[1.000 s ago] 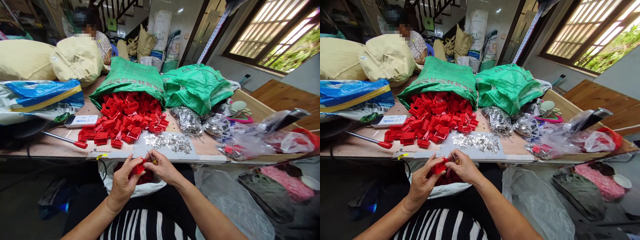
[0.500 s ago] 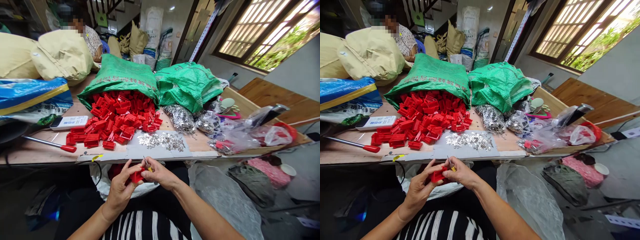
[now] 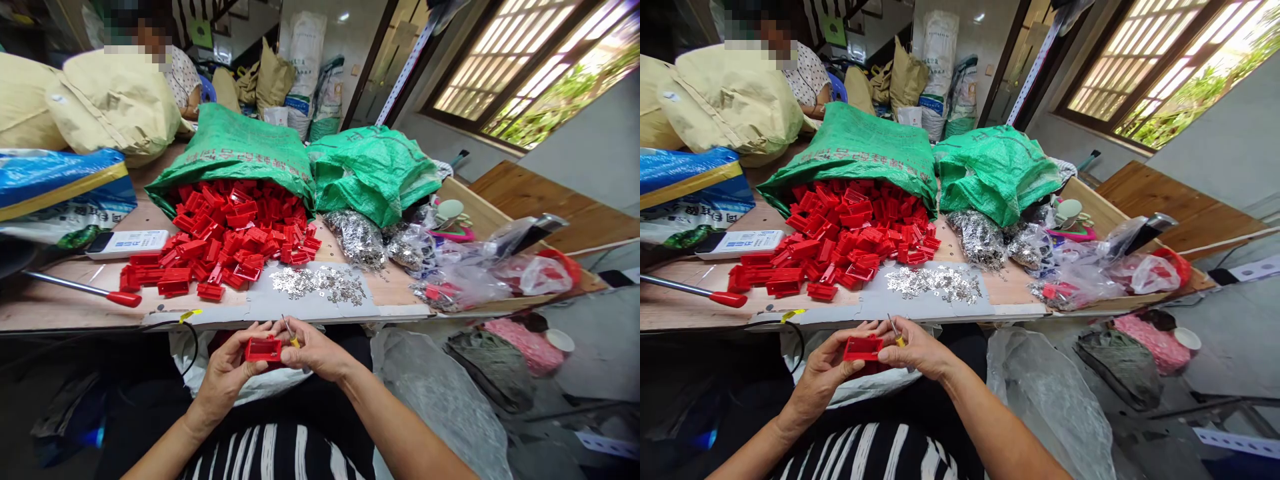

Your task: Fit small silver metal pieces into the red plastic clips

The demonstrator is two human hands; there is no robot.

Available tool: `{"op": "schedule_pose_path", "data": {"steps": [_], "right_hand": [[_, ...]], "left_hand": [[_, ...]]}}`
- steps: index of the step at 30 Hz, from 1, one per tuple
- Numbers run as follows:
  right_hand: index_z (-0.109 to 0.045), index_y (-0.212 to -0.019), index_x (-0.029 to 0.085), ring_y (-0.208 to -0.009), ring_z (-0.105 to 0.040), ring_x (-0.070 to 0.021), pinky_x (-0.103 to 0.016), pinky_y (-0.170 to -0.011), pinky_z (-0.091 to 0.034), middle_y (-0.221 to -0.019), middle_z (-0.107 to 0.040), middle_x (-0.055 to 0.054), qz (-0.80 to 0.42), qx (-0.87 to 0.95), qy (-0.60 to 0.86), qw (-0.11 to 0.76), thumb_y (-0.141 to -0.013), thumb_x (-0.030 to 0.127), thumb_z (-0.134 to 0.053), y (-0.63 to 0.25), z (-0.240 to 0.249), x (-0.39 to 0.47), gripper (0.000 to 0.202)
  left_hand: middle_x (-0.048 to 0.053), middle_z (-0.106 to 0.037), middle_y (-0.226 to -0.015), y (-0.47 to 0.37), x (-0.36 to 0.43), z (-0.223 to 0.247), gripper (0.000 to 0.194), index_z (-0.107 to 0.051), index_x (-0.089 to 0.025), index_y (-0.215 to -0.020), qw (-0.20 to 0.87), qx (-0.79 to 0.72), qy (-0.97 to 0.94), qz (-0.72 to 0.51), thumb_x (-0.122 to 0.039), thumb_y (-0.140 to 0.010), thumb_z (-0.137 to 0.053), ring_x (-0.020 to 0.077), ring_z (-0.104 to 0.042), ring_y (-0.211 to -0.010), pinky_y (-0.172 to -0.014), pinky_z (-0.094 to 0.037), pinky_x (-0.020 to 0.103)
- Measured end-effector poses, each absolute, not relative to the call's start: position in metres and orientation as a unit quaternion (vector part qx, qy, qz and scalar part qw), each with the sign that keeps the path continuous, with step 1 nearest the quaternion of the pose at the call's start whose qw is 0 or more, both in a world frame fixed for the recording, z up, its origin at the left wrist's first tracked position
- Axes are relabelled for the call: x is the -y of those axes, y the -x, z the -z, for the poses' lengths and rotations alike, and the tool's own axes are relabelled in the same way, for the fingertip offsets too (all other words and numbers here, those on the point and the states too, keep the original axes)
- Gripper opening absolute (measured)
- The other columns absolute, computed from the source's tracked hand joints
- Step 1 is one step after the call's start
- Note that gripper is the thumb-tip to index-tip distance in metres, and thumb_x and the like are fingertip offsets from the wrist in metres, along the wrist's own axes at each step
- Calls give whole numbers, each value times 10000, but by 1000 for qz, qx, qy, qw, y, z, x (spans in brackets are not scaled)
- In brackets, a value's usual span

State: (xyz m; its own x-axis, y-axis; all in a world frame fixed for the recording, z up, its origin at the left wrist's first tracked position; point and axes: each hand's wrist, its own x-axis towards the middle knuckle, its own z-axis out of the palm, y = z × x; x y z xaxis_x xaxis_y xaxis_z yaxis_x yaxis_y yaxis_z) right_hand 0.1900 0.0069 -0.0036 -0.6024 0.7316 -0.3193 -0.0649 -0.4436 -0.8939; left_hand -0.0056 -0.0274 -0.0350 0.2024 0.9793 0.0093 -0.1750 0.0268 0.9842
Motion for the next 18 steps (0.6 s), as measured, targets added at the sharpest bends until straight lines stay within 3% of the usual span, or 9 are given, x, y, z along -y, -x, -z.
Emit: {"op": "schedule_pose_path", "data": {"steps": [2, 4, 6, 8, 12, 18], "right_hand": [[-520, -1019, 200, -661, -517, -102, -216, -575, -380, -921, -600, -18, -661, 547, 434, 275, -734, 391, -699, -200, -1, -17, 387], [-552, -960, 200, -755, -555, -141, -259, -675, -406, -898, -623, -28, -478, 633, 533, 294, -802, 311, -623, -212, -3, -29, 206], [-573, -895, 199, -781, -567, -163, -278, -714, -399, -840, -630, -26, -310, 685, 597, 280, -832, 229, -564, -223, -1, -41, 70], [-579, -856, 196, -769, -568, -169, -280, -713, -393, -815, -632, -29, -211, 714, 618, 252, -841, 177, -528, -229, 3, -51, 56], [-577, -835, 187, -777, -562, -172, -269, -711, -383, -840, -636, -44, -128, 741, 626, 204, -847, 158, -528, -227, 12, -65, 59], [-556, -791, 191, -728, -543, -166, -255, -661, -356, -778, -621, -27, -120, 730, 649, 177, -840, 172, -547, -221, 16, -72, 53]], "left_hand": [[81, -670, -1207, 7, 27, 36, 305, -661, -216, -1037, 601, -426, -459, -497, -284, -744, -712, 256, -588, -1162, -1044, -414, 423], [68, -691, -1161, 10, 25, 36, 319, -646, -215, -1052, 602, -445, -432, -503, -285, -747, -708, 224, -649, -1055, -956, -494, 356], [59, -710, -1107, 11, 24, 36, 331, -643, -206, -1044, 598, -455, -419, -509, -286, -733, -720, 207, -670, -990, -897, -525, 312], [57, -720, -1068, 11, 23, 37, 338, -643, -196, -1031, 596, -458, -408, -518, -292, -719, -730, 201, -678, -954, -859, -538, 293], [61, -720, -1052, 10, 22, 37, 349, -633, -187, -1037, 606, -461, -392, -516, -306, -722, -725, 198, -679, -932, -837, -542, 290], [43, -706, -1062, 13, 22, 43, 340, -607, -201, -1075, 624, -449, -396, -503, -285, -759, -700, 172, -656, -943, -856, -519, 266]]}}
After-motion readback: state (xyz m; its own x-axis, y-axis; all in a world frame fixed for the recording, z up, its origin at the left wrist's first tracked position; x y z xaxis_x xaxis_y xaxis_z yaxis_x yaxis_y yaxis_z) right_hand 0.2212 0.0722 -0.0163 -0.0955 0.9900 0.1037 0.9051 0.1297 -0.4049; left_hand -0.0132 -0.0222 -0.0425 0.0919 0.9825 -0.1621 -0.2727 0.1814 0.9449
